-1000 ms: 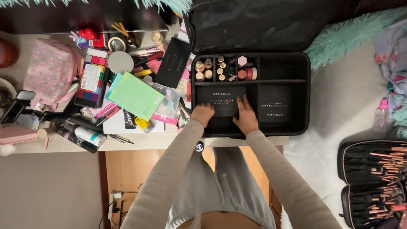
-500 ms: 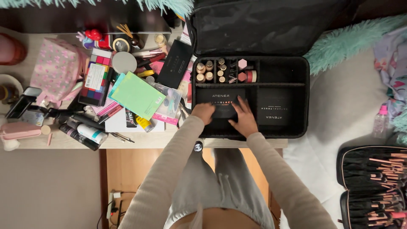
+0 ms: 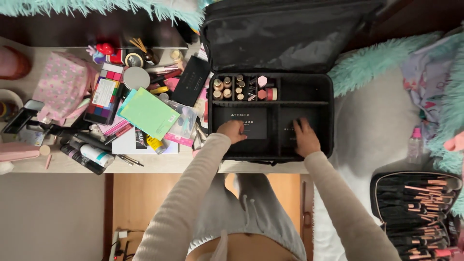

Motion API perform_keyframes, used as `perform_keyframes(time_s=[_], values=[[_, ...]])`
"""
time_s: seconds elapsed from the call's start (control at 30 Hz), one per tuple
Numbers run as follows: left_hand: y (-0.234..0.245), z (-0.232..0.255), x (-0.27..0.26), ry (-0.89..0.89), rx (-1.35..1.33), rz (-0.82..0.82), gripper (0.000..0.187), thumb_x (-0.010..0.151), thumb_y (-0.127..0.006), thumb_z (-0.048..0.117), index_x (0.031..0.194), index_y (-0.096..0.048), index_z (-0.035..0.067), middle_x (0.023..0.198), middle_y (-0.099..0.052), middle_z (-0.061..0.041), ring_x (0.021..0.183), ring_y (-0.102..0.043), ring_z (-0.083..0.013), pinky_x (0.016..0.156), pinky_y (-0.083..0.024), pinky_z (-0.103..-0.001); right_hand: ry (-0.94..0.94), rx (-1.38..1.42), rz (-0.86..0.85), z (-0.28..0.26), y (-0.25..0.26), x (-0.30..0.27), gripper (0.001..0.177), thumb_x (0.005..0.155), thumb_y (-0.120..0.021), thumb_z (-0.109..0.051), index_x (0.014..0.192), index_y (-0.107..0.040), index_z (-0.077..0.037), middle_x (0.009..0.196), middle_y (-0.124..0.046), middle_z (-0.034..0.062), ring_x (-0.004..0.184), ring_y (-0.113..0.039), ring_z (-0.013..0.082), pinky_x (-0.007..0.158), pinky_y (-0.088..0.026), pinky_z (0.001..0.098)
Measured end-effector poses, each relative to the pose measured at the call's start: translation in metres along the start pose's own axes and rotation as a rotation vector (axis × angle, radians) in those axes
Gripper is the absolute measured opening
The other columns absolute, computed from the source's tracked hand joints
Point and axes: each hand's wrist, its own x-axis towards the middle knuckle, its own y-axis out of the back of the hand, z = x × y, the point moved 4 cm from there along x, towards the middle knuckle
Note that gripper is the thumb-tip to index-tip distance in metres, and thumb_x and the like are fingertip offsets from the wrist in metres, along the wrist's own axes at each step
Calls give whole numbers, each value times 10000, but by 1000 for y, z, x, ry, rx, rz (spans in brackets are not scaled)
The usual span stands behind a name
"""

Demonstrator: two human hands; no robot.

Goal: The person packs various makeup items from a cluttered desk into a black makeup case. They place bottles, compacts, and brushes into the case's compartments, arranging them by hand.

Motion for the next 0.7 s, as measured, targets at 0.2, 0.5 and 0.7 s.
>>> perform_keyframes(time_s=[0.2,0.5,0.7], values=[[-6,0,2,-1,-47,14,261,788,-748,320,942,-664,126,936,-705,-107,1004,-680,-343,837,-549,-448,35,-175,-104,7,-10,6,1385,492,-952,-98,1574,-92,-173,1592,-131,191,1479,-197,323,1168,-305,451],[0,-17,-9,64,-67,163,257,777,-750,370,935,-678,181,922,-728,-46,980,-698,-287,818,-563,-412,101,-124,-93,32,-20,14,1324,554,-858,13,1594,-68,-203,1613,-170,157,1492,-204,298,1140,-335,471],[21,-42,-16,109,-129,301,187,777,-730,379,901,-675,252,898,-735,35,953,-706,-243,851,-564,-387,175,-89,-60,12,-22,23,1234,586,-797,25,1594,-114,-180,1576,-284,196,1452,-289,360,1152,-355,413]])
